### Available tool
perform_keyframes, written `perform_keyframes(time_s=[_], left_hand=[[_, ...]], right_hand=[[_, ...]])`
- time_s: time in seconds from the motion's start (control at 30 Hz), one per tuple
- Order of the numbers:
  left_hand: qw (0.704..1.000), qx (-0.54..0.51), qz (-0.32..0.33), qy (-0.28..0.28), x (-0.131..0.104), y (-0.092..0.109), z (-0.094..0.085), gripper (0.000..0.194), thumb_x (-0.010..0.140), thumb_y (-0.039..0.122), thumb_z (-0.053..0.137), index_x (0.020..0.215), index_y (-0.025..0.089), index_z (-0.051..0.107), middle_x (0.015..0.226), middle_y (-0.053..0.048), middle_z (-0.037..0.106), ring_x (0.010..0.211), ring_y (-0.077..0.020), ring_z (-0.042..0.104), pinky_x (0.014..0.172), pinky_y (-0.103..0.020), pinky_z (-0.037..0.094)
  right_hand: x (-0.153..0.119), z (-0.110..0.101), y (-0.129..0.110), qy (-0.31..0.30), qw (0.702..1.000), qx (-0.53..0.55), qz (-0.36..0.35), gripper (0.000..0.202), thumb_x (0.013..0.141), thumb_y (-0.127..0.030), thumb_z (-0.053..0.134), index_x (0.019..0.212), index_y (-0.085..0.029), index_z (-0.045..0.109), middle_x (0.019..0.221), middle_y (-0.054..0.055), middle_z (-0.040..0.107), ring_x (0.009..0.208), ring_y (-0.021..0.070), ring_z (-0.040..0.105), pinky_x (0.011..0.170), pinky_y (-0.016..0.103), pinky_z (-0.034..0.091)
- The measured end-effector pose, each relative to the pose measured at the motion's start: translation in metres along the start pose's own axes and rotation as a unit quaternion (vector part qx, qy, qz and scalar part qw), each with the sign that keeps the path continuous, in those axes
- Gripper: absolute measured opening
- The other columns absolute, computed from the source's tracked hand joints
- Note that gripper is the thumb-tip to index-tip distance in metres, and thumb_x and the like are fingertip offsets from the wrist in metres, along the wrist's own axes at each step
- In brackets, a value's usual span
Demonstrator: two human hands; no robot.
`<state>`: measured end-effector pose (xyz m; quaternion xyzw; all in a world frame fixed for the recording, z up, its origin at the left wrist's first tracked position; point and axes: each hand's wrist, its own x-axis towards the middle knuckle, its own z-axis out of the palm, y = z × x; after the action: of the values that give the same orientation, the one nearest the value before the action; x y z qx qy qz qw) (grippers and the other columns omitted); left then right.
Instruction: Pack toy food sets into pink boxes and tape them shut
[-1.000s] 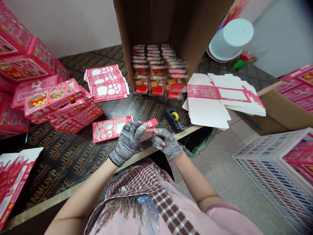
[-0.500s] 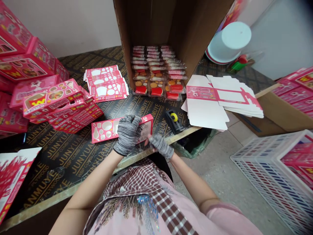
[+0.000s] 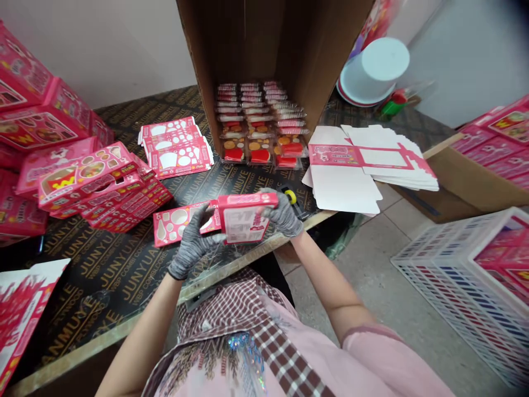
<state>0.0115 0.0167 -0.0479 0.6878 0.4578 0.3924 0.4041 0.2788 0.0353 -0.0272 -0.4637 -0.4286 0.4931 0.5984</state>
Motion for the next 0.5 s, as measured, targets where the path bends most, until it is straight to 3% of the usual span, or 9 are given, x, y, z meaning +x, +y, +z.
perform_keyframes(time_s=[0.1,0.2,0.23,0.3,0.4,0.43,0.5], left_hand=[[0.991,0.062,0.114,0.038,0.016,0.016,0.013,0.078,0.081,0.053,0.077,0.145,0.019,0.047,0.138,-0.018,0.063,0.126,-0.0290,0.064,0.105,-0.046,0.054],[0.976,0.137,0.160,0.051,0.026,0.023,0.018,0.055,0.089,0.049,0.068,0.134,0.019,0.057,0.127,-0.014,0.070,0.117,-0.0272,0.069,0.101,-0.042,0.056],[0.972,0.158,0.159,0.062,0.027,0.023,0.017,0.050,0.089,0.048,0.068,0.128,0.018,0.060,0.121,-0.012,0.072,0.111,-0.0271,0.071,0.098,-0.042,0.057],[0.967,0.195,0.141,0.086,0.026,0.018,0.010,0.045,0.085,0.049,0.072,0.116,0.017,0.065,0.110,-0.010,0.075,0.100,-0.0273,0.073,0.092,-0.041,0.059],[0.961,0.231,0.134,0.068,0.024,0.015,-0.004,0.046,0.081,0.046,0.074,0.117,0.018,0.065,0.110,-0.010,0.074,0.099,-0.0279,0.073,0.091,-0.041,0.059],[0.959,0.237,0.146,0.046,0.024,0.017,-0.009,0.047,0.083,0.043,0.071,0.123,0.018,0.063,0.115,-0.010,0.073,0.103,-0.0282,0.072,0.093,-0.042,0.059],[0.951,0.253,0.179,0.001,0.024,0.021,-0.016,0.048,0.088,0.036,0.064,0.134,0.021,0.058,0.123,-0.011,0.071,0.107,-0.0284,0.070,0.093,-0.043,0.059]], right_hand=[[-0.004,0.006,-0.006,-0.127,0.987,-0.094,-0.027,0.049,0.055,-0.051,0.093,0.090,-0.023,0.073,0.093,0.004,0.072,0.092,0.0232,0.066,0.088,0.038,0.053],[-0.012,-0.008,0.003,-0.157,0.984,-0.078,-0.042,0.064,0.062,-0.063,0.087,0.110,-0.024,0.072,0.106,0.006,0.073,0.101,0.0251,0.067,0.094,0.040,0.052],[-0.013,-0.021,0.008,-0.128,0.987,-0.083,-0.049,0.070,0.065,-0.066,0.083,0.118,-0.024,0.069,0.112,0.007,0.072,0.106,0.0259,0.066,0.097,0.041,0.051],[-0.016,-0.054,0.019,-0.011,0.986,-0.150,-0.071,0.066,0.073,-0.066,0.077,0.123,-0.025,0.067,0.120,0.008,0.070,0.113,0.0263,0.064,0.102,0.043,0.049],[-0.018,-0.108,0.037,0.169,0.921,-0.346,-0.062,0.036,0.078,-0.051,0.074,0.100,-0.022,0.073,0.110,0.011,0.072,0.108,0.0278,0.063,0.105,0.047,0.046],[-0.018,-0.122,0.042,0.188,0.896,-0.400,-0.041,0.027,0.076,-0.045,0.075,0.090,-0.021,0.073,0.102,0.011,0.073,0.103,0.0285,0.063,0.104,0.047,0.046],[-0.019,-0.142,0.049,0.166,0.872,-0.461,0.004,0.013,0.073,-0.034,0.074,0.074,-0.021,0.070,0.089,0.010,0.073,0.095,0.0286,0.064,0.101,0.047,0.047]])
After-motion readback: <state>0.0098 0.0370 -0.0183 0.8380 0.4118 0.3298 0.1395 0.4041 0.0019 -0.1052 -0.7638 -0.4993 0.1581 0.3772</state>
